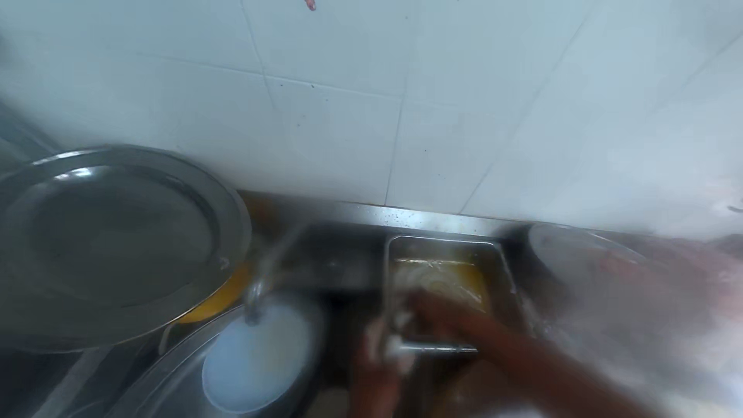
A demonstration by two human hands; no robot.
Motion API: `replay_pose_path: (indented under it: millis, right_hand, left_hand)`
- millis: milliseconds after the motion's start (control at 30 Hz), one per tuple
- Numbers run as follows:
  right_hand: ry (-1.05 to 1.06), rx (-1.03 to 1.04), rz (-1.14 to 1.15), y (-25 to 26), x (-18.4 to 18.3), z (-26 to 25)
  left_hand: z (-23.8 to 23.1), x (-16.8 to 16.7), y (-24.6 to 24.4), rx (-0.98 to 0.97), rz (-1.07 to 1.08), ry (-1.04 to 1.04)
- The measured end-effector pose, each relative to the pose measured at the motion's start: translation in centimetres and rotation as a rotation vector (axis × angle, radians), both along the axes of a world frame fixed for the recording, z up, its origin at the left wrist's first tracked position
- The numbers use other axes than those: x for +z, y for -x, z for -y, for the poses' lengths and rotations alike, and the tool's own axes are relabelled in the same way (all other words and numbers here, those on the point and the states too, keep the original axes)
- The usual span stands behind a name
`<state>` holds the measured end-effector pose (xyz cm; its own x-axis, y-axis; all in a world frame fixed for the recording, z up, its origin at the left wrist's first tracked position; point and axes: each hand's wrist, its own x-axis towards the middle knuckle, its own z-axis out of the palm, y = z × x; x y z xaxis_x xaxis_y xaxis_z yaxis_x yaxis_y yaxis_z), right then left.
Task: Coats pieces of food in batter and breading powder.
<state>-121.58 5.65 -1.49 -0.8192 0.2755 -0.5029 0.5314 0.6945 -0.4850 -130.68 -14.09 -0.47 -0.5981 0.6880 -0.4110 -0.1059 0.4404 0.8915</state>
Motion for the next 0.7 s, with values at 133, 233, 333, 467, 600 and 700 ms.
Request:
replay_pose_path:
  millis: [133,233,333,467,600,700]
  right_hand:
    - [-0.08,-0.051,0.273,-6.9,2.3,-4.3]
    - [-0.257,-0.28,0.357,-9.8,1.9,-6.2]
    - [-0.125,-0.369,0.384,-7.9,2.0,-3.1]
    - [0.073,-0.52,0.087,-8.6,3.7,-6.1]
    - [-0.457,-0.373,0.24,-8.7,0.9,-11.7]
    - [-0.426,-0.487,0.214,-7.4,-3.3,-8.7]
  left_hand:
    - [0.1,-1.4,0.1,-0.003,0.002,-0.079]
    - [-0.2,-2.1,0.1,-0.027,0.04,-0.071]
    - [-0.2,-2.0,0.2,-0.068,0.027,-0.082]
    - [0.0,-2.5,0.5,-0.077,0.073,-0.089]
    - [-0.4,-1.7,0.8,-0.097,0.056,-0.046]
    - [-0.3,-2.1,0.4,-0.082,0.05,-0.079]
